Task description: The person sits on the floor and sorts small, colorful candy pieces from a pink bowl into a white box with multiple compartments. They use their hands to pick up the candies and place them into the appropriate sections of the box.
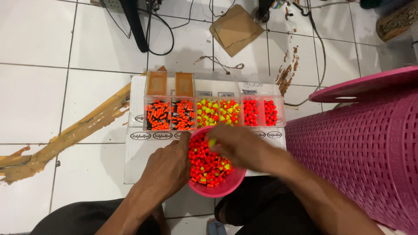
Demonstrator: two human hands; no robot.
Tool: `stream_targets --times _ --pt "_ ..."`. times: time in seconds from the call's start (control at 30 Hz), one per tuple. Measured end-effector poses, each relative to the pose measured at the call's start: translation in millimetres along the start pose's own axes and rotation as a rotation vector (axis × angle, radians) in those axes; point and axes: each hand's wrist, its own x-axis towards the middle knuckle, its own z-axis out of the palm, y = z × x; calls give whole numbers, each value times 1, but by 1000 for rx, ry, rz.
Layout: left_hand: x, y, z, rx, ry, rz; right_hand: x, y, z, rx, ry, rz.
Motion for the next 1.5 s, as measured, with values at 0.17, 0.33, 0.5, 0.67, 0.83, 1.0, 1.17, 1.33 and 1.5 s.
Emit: stream_targets --times 0.17,0.33,0.5,0.67,0.83,1.0,1.17,1.33,1.5 --pt "3 0 1 18 4 1 11 32 -41 -282 239 232" --pt "3 0 1 32 -12 -13 23 70 -31 -396 180 446" --pt "2 -3 4 41 8 18 36 66 -23 -432 142 517" --pt "1 -4 5 42 4 13 43 57 -25 -395 136 523" --pt "1 -7 8 70 28 32 39 70 -24 -360 179 522" --pt "1 -3 3 49 14 22 35 79 -16 -370 175 349" --pt "0 -1 -1 25 -4 6 40 81 -9 -415 129 346" --pt "-1 0 -6 18 -10 43 31 78 -17 -395 137 388" --pt "0 -4 -2 27 16 77 15 39 -25 -437 466 61"
